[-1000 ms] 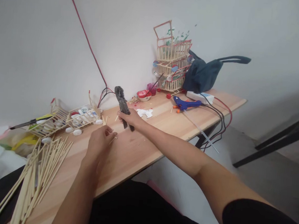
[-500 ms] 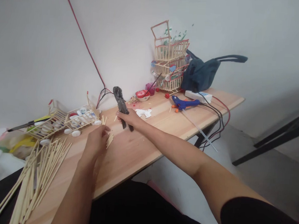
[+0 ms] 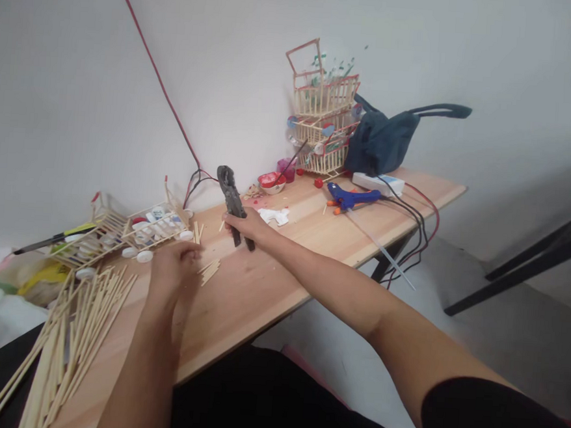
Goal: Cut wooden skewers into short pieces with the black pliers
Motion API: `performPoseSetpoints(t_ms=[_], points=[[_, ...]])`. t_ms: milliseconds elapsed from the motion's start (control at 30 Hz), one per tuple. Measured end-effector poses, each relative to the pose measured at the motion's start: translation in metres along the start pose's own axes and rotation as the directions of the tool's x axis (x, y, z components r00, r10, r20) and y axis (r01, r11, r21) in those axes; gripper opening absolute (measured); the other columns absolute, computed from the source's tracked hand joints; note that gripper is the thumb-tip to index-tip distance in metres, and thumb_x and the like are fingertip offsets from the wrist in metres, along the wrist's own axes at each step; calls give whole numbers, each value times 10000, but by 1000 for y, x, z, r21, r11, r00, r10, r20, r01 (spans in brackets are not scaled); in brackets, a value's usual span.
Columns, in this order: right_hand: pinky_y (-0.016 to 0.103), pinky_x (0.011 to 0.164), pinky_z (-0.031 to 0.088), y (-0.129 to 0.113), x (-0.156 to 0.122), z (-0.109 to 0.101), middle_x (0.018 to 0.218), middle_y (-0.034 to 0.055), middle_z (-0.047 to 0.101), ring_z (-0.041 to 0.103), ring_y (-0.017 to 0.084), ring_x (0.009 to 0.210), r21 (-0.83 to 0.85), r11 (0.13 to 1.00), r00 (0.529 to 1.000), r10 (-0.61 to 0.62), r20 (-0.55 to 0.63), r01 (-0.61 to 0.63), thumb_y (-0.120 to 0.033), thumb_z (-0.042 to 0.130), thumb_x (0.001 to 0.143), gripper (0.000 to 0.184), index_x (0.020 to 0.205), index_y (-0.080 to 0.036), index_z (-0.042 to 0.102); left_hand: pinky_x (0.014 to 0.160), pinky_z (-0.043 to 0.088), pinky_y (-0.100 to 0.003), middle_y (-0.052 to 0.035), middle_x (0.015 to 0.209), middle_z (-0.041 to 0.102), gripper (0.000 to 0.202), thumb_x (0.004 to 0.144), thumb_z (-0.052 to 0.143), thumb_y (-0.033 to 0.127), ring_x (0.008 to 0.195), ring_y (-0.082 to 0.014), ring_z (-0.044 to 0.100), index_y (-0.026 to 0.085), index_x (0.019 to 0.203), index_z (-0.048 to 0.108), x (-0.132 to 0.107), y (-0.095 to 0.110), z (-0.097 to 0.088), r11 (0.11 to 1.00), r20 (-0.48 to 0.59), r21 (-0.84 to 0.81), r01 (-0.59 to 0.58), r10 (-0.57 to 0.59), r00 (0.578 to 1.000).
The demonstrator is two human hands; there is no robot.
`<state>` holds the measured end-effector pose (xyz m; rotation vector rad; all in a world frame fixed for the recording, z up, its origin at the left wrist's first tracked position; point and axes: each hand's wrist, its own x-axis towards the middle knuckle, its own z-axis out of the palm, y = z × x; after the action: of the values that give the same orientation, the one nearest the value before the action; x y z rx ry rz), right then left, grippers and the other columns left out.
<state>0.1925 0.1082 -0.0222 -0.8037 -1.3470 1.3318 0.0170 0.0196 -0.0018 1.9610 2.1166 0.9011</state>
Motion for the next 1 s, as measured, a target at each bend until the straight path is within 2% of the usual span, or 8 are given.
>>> performPoseSetpoints(t_ms=[100, 333, 433, 600, 700, 800, 900, 1000], points=[[223, 530, 469, 2, 1, -1, 625, 4, 609, 568, 112, 561, -3, 1000, 1000, -4, 7, 4, -315, 652, 745, 183, 698, -147, 593, 818, 456, -332, -85, 899, 739, 291, 748, 472, 191, 893, -246, 657, 186, 861, 740, 2, -6, -3, 999, -54, 26, 28, -26, 998], [221, 524, 458, 7, 5, -3, 605, 11, 602, 558, 114, 545, -61, 998, 999, -26, 24, 28, -337, 625, 760, 217, 656, -151, 588, 766, 462, -330, -100, 898, 742, 290, 736, 509, 220, 856, -250, 661, 186, 894, 750, 4, -15, 5, 996, 50, 84, 20, -25, 998], [221, 525, 461, 7, 5, -4, 605, 9, 605, 558, 114, 548, -69, 997, 999, -30, 25, 32, -344, 622, 759, 218, 657, -155, 589, 747, 457, -324, -106, 866, 733, 317, 717, 516, 195, 822, -246, 657, 171, 934, 746, 5, -13, 5, 990, 39, 136, 45, -50, 998], [219, 521, 466, 2, 2, -2, 613, 9, 605, 557, 113, 555, -39, 999, 1000, -18, 23, 19, -340, 638, 747, 216, 651, -155, 584, 809, 456, -340, -102, 921, 719, 350, 724, 483, 160, 863, -248, 640, 158, 968, 733, 6, -6, -9, 996, -154, 63, 70, -59, 986], [211, 498, 453, -1, 0, -2, 613, 12, 605, 554, 111, 547, -48, 999, 1000, -2, 5, 2, -327, 640, 747, 207, 647, -153, 588, 839, 454, -358, -95, 952, 697, 401, 690, 468, 111, 852, -240, 617, 145, 1000, 719, 4, -1, -21, 998, -345, 24, 64, -51, 937], [210, 498, 453, -2, -1, -2, 612, 13, 605, 554, 111, 544, -42, 999, 1000, 4, 0, -4, -321, 635, 753, 204, 646, -154, 586, 790, 463, -338, -69, 923, 669, 443, 655, 450, 76, 746, -194, 579, 153, 1001, 715, 1, 4, -31, 996, -483, -36, 83, -90, 871], [215, 510, 458, -2, 0, -2, 600, 11, 603, 551, 112, 544, -41, 999, 1000, -9, 2, 9, -325, 642, 751, 213, 639, -154, 581, 761, 474, -314, -41, 863, 652, 395, 675, 479, 111, 705, -163, 564, 161, 988, 715, 3, 3, -32, 987, -554, -147, 62, -134, 822], [222, 506, 459, -2, 0, -2, 594, 11, 601, 549, 115, 538, -35, 999, 1000, -3, -3, 3, -320, 646, 746, 210, 639, -152, 579, 719, 496, -291, -27, 801, 647, 340, 709, 578, 249, 700, -154, 586, 150, 1013, 695, 7, -2, -26, 929, -542, -369, 5, -220, 811]])
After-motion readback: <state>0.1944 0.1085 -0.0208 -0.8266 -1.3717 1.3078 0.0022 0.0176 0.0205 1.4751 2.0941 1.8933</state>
